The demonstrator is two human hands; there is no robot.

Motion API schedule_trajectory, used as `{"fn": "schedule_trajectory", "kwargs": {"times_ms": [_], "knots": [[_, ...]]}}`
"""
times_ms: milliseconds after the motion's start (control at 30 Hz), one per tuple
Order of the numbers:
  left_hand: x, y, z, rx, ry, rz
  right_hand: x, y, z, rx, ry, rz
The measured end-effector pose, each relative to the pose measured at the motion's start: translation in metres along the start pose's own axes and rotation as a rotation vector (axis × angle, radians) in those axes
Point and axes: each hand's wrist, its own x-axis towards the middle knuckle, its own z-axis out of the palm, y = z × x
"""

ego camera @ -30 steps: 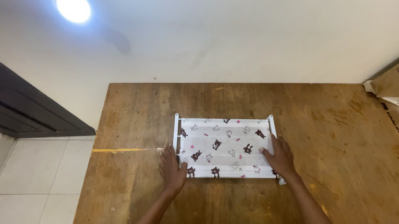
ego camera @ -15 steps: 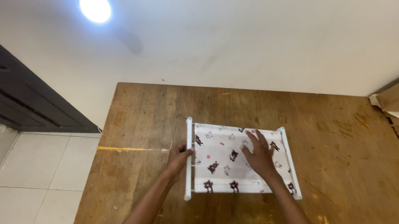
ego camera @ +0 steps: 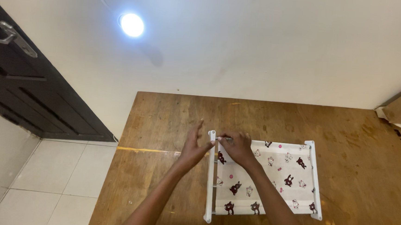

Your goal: The person disassembles a small multi-tiered fabric shelf unit. They remove the top shelf, then detach the fabric panels and metal rods from the frame, placing the components on a wooden table. The person continues to remove additional fabric panels and rods from the remaining structure.

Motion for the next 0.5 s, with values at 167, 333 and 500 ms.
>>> {"fn": "schedule_trajectory", "kwargs": {"times_ms": [167,333,500], "knots": [[0.020,0.021,-0.015,0.401,-0.245,0.384,-0.015,-0.002,-0.005,0.051,0.064,-0.043],[0.011,0.039,-0.014,0.429,-0.236,0.457,-0.028,-0.004,-0.010,0.024,0.079,-0.044],[-0.001,0.052,-0.012,0.561,-0.194,0.466,-0.040,-0.012,-0.012,-0.008,0.086,-0.036]]}}
